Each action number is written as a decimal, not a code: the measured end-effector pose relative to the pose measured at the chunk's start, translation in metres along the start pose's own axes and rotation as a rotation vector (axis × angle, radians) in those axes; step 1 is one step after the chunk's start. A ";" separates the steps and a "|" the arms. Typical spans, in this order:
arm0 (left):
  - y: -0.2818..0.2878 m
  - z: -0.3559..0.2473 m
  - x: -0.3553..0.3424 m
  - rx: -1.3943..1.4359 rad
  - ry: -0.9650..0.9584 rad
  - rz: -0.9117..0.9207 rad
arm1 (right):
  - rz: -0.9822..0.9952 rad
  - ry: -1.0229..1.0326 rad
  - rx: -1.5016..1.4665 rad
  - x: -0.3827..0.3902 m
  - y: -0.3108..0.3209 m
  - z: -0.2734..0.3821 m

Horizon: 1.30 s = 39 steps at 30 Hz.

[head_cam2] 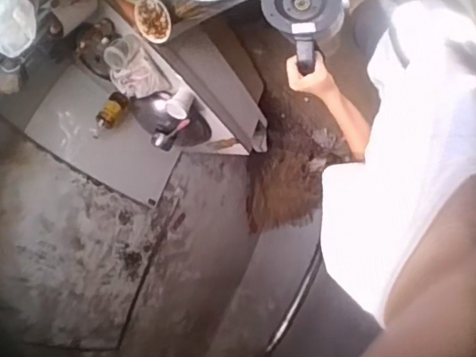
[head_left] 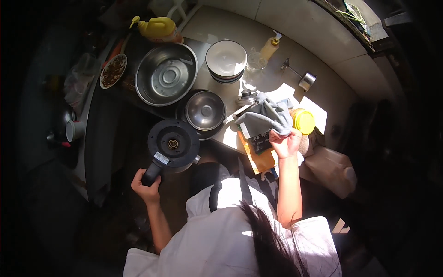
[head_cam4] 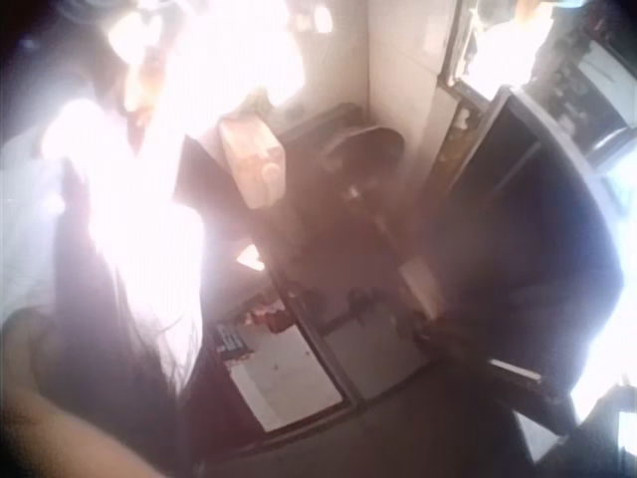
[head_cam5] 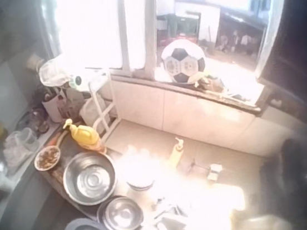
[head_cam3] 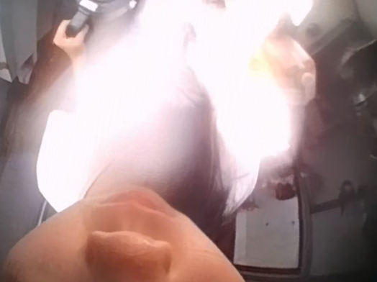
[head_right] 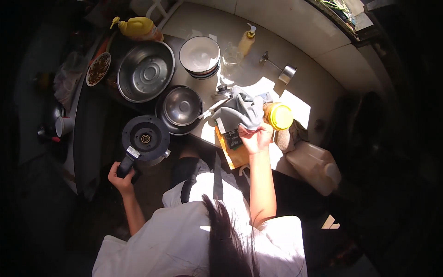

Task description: The person uses a small tool to scrape the electrical connector on the underside of an electric kettle, then carries the kettle to a kitchen counter to dip a cloth into a bowl of water and wipe it.

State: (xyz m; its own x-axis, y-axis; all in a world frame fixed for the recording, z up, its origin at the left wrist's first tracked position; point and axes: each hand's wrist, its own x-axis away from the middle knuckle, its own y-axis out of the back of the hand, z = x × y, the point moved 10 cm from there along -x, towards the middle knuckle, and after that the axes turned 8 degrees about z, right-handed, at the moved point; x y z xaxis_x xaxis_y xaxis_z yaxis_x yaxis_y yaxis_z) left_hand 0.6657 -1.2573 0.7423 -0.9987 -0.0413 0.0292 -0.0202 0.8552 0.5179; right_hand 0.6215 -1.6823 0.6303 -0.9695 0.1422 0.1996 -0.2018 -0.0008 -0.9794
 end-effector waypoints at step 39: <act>0.164 0.056 -0.173 -0.024 -0.103 0.112 | -0.146 0.485 1.209 -0.094 -0.140 -0.141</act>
State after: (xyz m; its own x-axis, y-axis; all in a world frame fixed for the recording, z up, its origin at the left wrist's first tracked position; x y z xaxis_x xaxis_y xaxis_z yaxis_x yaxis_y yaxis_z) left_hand 0.8323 -1.0815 0.7742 -0.9941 0.1080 0.0011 0.0918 0.8389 0.5364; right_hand 0.7602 -1.5564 0.7443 -0.8308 0.5561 0.0216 -0.5426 -0.8008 -0.2537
